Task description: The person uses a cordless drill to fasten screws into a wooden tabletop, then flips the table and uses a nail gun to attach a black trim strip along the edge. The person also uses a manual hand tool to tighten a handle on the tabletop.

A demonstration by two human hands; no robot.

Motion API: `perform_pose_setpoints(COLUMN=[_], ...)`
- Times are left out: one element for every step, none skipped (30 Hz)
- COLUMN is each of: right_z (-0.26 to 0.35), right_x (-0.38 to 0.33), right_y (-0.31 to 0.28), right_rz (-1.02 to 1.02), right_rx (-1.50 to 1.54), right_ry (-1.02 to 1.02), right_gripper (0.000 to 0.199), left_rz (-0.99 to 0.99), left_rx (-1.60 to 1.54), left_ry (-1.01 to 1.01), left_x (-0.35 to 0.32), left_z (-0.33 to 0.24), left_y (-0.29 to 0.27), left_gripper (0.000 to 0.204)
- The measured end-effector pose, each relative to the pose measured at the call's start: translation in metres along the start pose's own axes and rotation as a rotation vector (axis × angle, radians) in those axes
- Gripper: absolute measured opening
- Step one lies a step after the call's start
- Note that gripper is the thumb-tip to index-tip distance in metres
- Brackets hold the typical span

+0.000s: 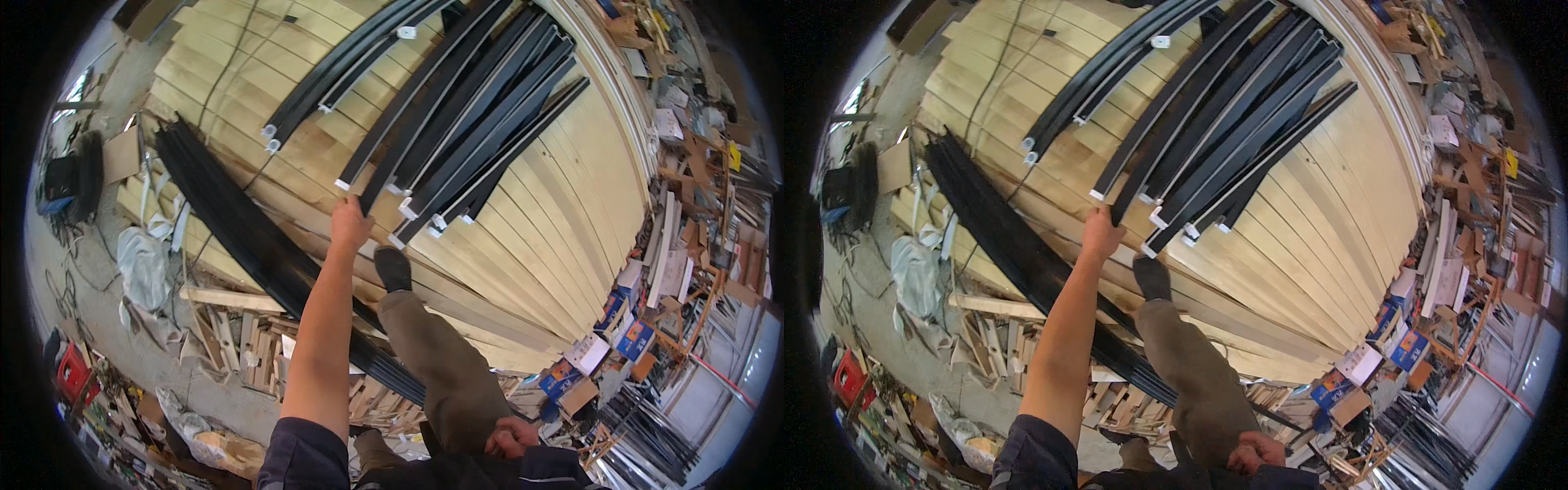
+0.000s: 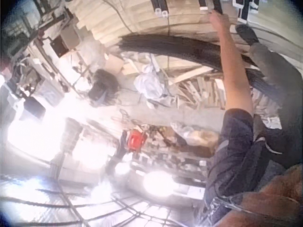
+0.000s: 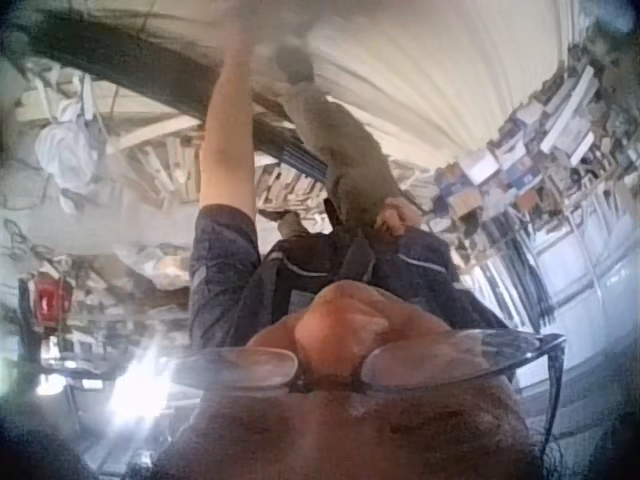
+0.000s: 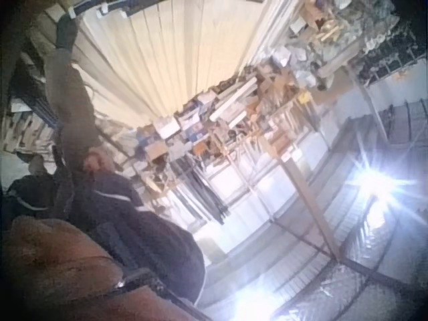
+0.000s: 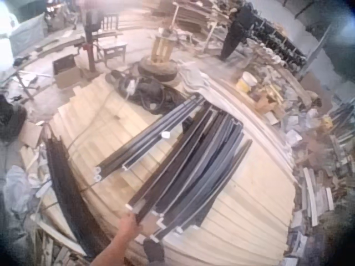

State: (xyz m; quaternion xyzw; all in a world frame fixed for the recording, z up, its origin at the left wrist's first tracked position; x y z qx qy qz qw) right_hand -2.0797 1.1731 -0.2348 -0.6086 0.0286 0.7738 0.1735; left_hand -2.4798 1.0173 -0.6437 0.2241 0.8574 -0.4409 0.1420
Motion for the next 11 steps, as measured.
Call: perform_pose_setpoints(right_z=[0.011,0.018,0.019,0.018,0.019,0.024,0.030,0.032,0.028,0.005,-0.015], right_x=[-0.002,-0.005,-0.007,-0.010,-0.013,-0.012,-0.011,-0.011,0.002,0.040,0.082], right_y=[0.016,0.028,0.032,0.036,0.039,0.042,0.046,0.050,0.049,0.030,0.006], right_rz=[-0.042,-0.086,-0.085,-0.075,-0.072,-0.059,-0.040,-0.009,-0.005,0.112,0.185], right_rx=[0.074,0.153,0.141,0.129,0.115,0.122,0.128,0.123,0.152,0.334,0.643], right_ry=[-0.022,-0.039,-0.041,-0.043,-0.049,-0.078,-0.103,-0.126,-0.189,-0.172,-0.190], right_gripper=[0.029,0.028,0.029,0.029,0.030,0.030,0.029,0.029,0.031,0.037,0.057], left_rz=[0.085,0.133,0.265,0.165,0.256,0.291,0.392,0.333,0.345,0.418,0.371], left_rx=[-0.034,-0.073,-0.056,-0.185,-0.182,-0.255,-0.314,-0.349,-0.322,-0.369,-0.358], left_ry=[0.029,0.069,0.053,0.110,0.066,0.087,0.028,0.099,0.171,0.172,0.140], left_x=[-0.007,-0.017,-0.031,-0.057,-0.089,-0.127,-0.170,-0.219,-0.267,-0.313,-0.335], left_z=[-0.003,-0.010,-0.017,-0.022,-0.041,-0.052,-0.064,-0.064,-0.064,-0.074,-0.065], left_y=[-0.018,-0.039,-0.057,-0.080,-0.114,-0.144,-0.175,-0.193,-0.209,-0.241,-0.262], left_gripper=[0.046,0.045,0.044,0.042,0.041,0.041,0.043,0.045,0.045,0.047,0.047])
Point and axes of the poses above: each hand's wrist, its own x-axis towards the middle knuckle, its own y-axis out of the palm, z = x × y, the point moved 3 cm from there along x, towards the middle knuckle, and after that the axes turned 3 degrees about x, right-handed, at the moved point
